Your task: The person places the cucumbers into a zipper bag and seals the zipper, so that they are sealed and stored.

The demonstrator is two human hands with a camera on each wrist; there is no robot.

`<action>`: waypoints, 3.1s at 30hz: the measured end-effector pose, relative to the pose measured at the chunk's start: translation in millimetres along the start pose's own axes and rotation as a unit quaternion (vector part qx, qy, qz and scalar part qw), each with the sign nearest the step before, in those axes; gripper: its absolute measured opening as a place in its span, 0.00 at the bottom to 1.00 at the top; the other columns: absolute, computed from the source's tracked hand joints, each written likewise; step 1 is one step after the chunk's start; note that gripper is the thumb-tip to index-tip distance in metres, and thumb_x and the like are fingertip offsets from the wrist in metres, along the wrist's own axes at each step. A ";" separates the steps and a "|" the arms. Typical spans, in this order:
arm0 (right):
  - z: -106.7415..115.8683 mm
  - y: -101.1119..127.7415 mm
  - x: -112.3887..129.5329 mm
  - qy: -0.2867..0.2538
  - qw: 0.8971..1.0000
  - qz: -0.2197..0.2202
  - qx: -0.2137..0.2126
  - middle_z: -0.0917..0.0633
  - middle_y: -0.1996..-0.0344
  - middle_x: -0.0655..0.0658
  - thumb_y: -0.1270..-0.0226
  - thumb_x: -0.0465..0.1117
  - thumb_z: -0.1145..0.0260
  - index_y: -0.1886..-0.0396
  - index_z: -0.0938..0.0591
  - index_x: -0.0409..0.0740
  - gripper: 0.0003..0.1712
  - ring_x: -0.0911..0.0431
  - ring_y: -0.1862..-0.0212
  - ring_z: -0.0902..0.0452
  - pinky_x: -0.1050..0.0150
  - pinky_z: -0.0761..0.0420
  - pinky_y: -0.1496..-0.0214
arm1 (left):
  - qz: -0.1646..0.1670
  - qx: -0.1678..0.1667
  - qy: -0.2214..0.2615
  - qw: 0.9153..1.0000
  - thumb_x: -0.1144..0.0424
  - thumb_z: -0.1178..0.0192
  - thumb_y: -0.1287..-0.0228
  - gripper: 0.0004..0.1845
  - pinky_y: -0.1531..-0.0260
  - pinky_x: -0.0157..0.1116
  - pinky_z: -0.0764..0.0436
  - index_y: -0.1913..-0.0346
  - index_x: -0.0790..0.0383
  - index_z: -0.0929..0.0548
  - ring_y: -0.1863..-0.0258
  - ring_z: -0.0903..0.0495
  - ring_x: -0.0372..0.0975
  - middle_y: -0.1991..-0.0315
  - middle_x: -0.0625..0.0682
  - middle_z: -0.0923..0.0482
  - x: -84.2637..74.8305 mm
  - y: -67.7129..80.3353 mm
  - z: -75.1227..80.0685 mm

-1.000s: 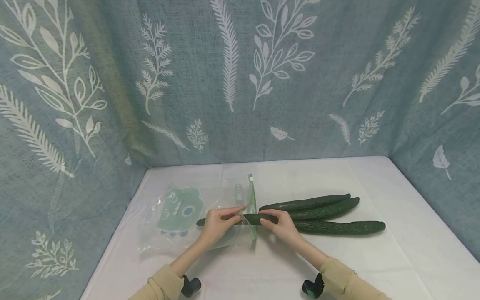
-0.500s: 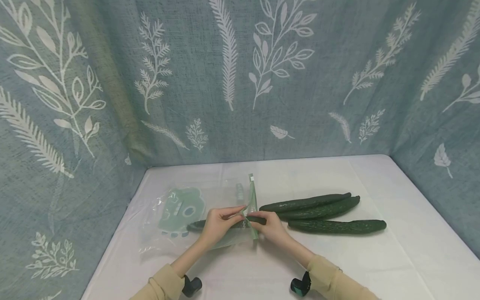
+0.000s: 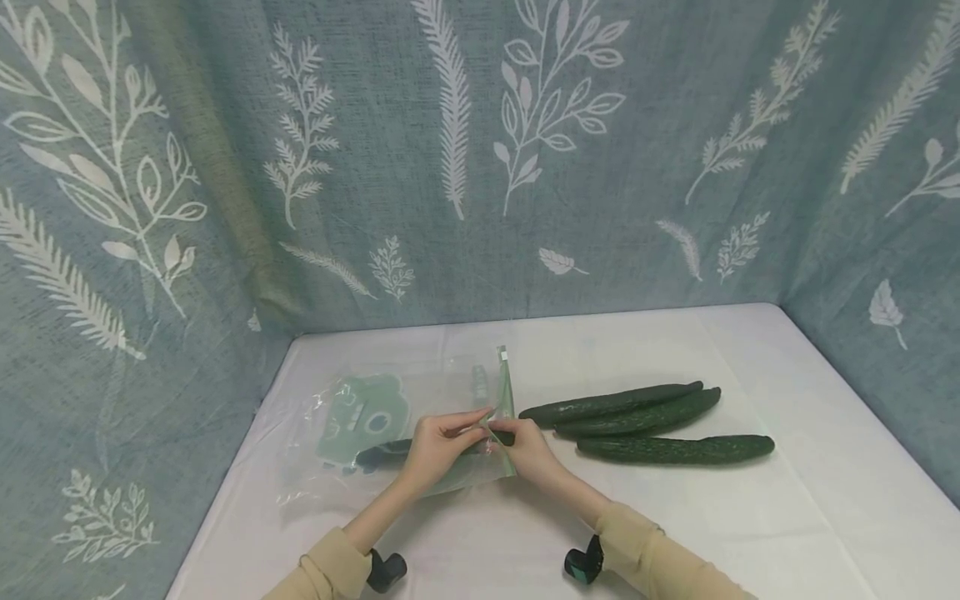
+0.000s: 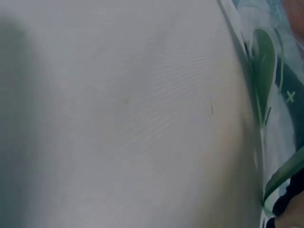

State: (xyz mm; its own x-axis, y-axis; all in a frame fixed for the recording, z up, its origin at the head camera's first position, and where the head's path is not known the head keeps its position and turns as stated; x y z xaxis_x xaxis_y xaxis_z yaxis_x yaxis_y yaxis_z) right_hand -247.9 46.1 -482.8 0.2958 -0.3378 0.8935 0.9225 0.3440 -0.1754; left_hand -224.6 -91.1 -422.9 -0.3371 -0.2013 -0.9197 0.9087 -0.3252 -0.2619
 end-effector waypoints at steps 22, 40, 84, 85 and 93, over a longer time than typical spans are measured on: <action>-14.4 -5.4 3.5 -0.069 0.994 0.013 0.084 0.34 0.37 0.42 0.49 0.43 0.33 0.38 0.34 0.40 0.38 0.46 0.38 0.37 0.49 0.36 0.38 | 0.004 0.002 0.000 1.000 0.69 0.40 0.44 0.15 0.59 0.28 0.21 0.53 0.69 0.21 0.53 0.22 0.48 0.55 0.61 0.22 4.4 -0.3 -1.2; -7.9 -5.1 -8.8 0.060 0.981 0.012 0.183 0.23 0.47 0.51 0.52 0.49 0.31 0.49 0.22 0.48 0.28 0.57 0.44 0.29 0.58 0.30 0.40 | 0.001 -0.003 -0.020 1.000 0.68 0.39 0.46 0.14 0.49 0.40 0.26 0.54 0.67 0.19 0.53 0.22 0.43 0.56 0.55 0.20 1.1 -1.6 1.6; 81.5 46.6 19.4 0.036 0.998 0.029 0.050 0.21 0.50 0.38 0.41 0.34 0.38 0.49 0.24 0.35 0.19 0.44 0.46 0.28 0.48 0.29 0.44 | 0.029 0.001 0.012 1.000 0.69 0.39 0.46 0.15 0.48 0.40 0.27 0.54 0.69 0.20 0.56 0.21 0.51 0.56 0.60 0.21 3.8 0.5 2.8; 84.7 47.8 14.3 0.045 0.998 0.030 0.041 0.21 0.50 0.40 0.41 0.35 0.38 0.49 0.24 0.37 0.19 0.45 0.46 0.28 0.49 0.28 0.45 | 0.030 0.001 0.013 0.999 0.69 0.39 0.46 0.15 0.48 0.40 0.27 0.54 0.69 0.20 0.56 0.21 0.51 0.56 0.60 0.21 4.1 0.3 3.0; 108.6 60.3 -18.4 0.064 0.998 -0.005 0.010 0.22 0.47 0.50 0.41 0.48 0.37 0.47 0.23 0.48 0.22 0.52 0.45 0.28 0.53 0.27 0.45 | 0.025 0.006 0.013 1.000 0.70 0.40 0.46 0.15 0.48 0.40 0.27 0.54 0.70 0.21 0.54 0.22 0.49 0.56 0.60 0.21 4.7 -0.6 3.5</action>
State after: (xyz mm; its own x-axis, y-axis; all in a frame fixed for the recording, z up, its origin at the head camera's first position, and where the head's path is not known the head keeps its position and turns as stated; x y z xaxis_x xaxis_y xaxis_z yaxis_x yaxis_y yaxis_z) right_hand -224.6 168.2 -465.0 0.3174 -0.4500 0.8347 0.9206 0.3575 -0.1574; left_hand -227.6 -95.1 -426.1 -0.2841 -0.1934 -0.9391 0.9215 -0.3255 -0.2117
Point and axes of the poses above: each hand's wrist, its own y-axis away from the middle knuckle, its own z-axis out of the back of the hand, x = y × z, the point moved 4 cm from there along -y, towards the middle knuckle
